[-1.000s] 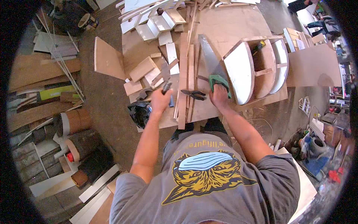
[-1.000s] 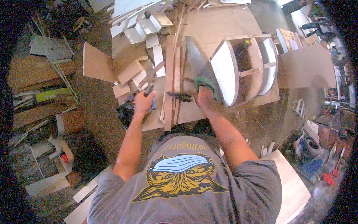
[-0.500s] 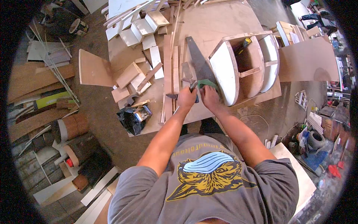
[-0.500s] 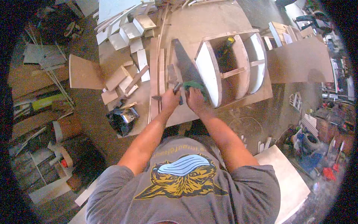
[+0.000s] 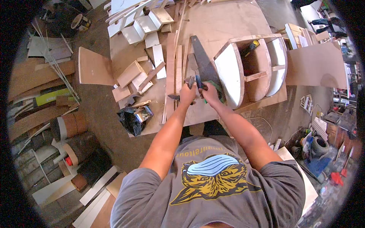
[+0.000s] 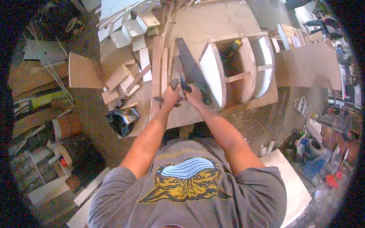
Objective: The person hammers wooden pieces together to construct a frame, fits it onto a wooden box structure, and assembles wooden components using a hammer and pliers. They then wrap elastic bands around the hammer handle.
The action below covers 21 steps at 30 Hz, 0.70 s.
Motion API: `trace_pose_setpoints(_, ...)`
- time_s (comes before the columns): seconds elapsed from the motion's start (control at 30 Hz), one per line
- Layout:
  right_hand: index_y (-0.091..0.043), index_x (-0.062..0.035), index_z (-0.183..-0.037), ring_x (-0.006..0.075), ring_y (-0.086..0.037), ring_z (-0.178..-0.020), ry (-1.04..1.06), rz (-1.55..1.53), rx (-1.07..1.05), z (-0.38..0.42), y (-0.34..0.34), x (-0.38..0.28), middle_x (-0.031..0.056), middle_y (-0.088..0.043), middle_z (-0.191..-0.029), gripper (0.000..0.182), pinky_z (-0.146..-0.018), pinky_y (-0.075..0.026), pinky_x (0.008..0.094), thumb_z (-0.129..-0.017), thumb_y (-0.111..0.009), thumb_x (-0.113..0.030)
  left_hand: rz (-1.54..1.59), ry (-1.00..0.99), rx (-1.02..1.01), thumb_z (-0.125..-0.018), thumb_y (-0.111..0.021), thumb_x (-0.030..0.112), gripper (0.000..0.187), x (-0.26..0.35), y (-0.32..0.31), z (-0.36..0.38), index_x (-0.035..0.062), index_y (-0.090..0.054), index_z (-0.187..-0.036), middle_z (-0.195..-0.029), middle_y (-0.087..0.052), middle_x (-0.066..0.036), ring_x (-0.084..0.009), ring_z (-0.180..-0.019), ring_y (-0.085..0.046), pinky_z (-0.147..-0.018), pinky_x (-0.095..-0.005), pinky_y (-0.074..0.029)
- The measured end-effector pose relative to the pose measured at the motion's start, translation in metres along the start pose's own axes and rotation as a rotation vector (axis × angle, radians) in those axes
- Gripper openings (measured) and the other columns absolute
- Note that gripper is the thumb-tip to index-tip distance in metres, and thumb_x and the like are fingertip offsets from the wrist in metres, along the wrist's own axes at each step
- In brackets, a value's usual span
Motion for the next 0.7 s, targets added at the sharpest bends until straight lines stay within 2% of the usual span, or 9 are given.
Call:
trace_pose_setpoints(0.03,-0.069,-0.002,-0.113,0.0307,-0.071,-0.075,0.037,0.088,0.076,0.0,0.001,-0.003,0.0183,-0.072,-0.085,0.029,-0.069,-0.055,0.0439,-0.088,-0.072,-0.016,0.016,-0.007,0.008,-0.088,-0.069,0.034,0.04,-0.005,0.003,-0.001,-0.0041,-0.069,-0.097,-0.091,-0.071,-0.029,-0.0486,-0.092,-0.069,-0.083,-0.0524,-0.055)
trace_pose_setpoints(0.17,-0.058,-0.0122,-0.134,0.0424,-0.066,-0.103,0.324,0.579,0.245,0.033,0.008,-0.059,0.0189,-0.06,-0.125,0.055,-0.083,-0.055,0.05,-0.082,-0.075,-0.008,0.121,0.014,-0.109,-0.081,-0.067,0.021,0.029,-0.03,0.007,-0.011,-0.0012,-0.071,-0.099,-0.088,-0.072,-0.026,-0.0459,-0.089,-0.07,-0.081,-0.0508,-0.055)
trace_pose_setpoints(0.27,-0.053,-0.0141,-0.137,0.0406,-0.062,-0.112,0.597,0.767,0.159,0.039,0.006,-0.063,0.0179,-0.051,-0.133,0.059,-0.084,-0.055,0.0494,-0.082,-0.073,-0.006,0.068,0.015,-0.329,-0.079,-0.063,0.015,0.023,0.007,0.034,0.01,0.0027,-0.073,-0.096,-0.085,-0.073,-0.024,-0.0431,-0.086,-0.071,-0.08,-0.0495,-0.056)
trace_pose_setpoints(0.37,-0.055,-0.0135,-0.136,0.0392,-0.062,-0.111,0.533,0.696,0.064,0.033,0.0,-0.049,0.0165,-0.053,-0.128,0.058,-0.083,-0.056,0.0485,-0.082,-0.073,-0.006,-0.032,-0.033,-0.373,-0.08,-0.062,0.013,0.022,0.034,0.05,0.022,0.005,-0.075,-0.096,-0.08,-0.073,-0.023,-0.0392,-0.082,-0.073,-0.079,-0.0487,-0.056)
trace_pose_setpoints(0.47,-0.058,-0.0129,-0.132,0.037,-0.064,-0.103,0.663,0.777,0.026,0.036,-0.001,-0.055,0.0144,-0.058,-0.117,0.049,-0.079,-0.056,0.048,-0.085,-0.071,-0.01,-0.244,-0.26,-0.333,-0.079,-0.065,0.011,0.024,0.032,0.042,0.013,0.0072,-0.076,-0.1,-0.079,-0.071,-0.023,-0.0378,-0.081,-0.073,-0.079,-0.0497,-0.057)
trace_pose_setpoints(0.57,-0.062,-0.0117,-0.125,0.0361,-0.066,-0.097,0.629,0.855,0.046,0.019,0.004,-0.04,0.0132,-0.063,-0.105,0.039,-0.075,-0.056,0.048,-0.087,-0.07,-0.016,-0.358,-0.317,-0.332,-0.079,-0.071,0.017,0.035,0.041,0.047,0.013,0.0099,-0.074,-0.113,-0.099,-0.072,-0.021,-0.0368,-0.101,-0.069,-0.091,-0.0504,-0.054)
trace_pose_setpoints(0.67,-0.065,-0.0104,-0.116,0.037,-0.067,-0.091,0.474,0.811,0.128,0.017,0.012,-0.039,0.0135,-0.065,-0.098,0.028,-0.072,-0.055,0.049,-0.091,-0.067,-0.023,-0.476,-0.707,0.16,-0.079,-0.075,0.022,0.049,0.071,0.076,0.035,0.0112,-0.068,-0.126,-0.127,-0.063,-0.018,-0.0381,-0.124,-0.056,-0.104,-0.0502,-0.045)
trace_pose_setpoints(0.7,-0.065,-0.0094,-0.114,0.0382,-0.068,-0.091,0.439,0.778,0.13,0.018,0.014,-0.042,0.0149,-0.066,-0.098,0.027,-0.072,-0.055,0.0501,-0.092,-0.067,-0.024,-0.472,-0.689,0.176,-0.079,-0.076,0.023,0.052,0.068,0.078,0.037,0.0106,-0.066,-0.128,-0.131,-0.059,-0.017,-0.0381,-0.127,-0.052,-0.106,-0.0499,-0.043)
Point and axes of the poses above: each hand's wrist, its own z-axis away from the middle knuckle, its own y-axis out of the back of the hand, x = y × z, the point moved 3 cm from there along -z, towards the middle knuckle
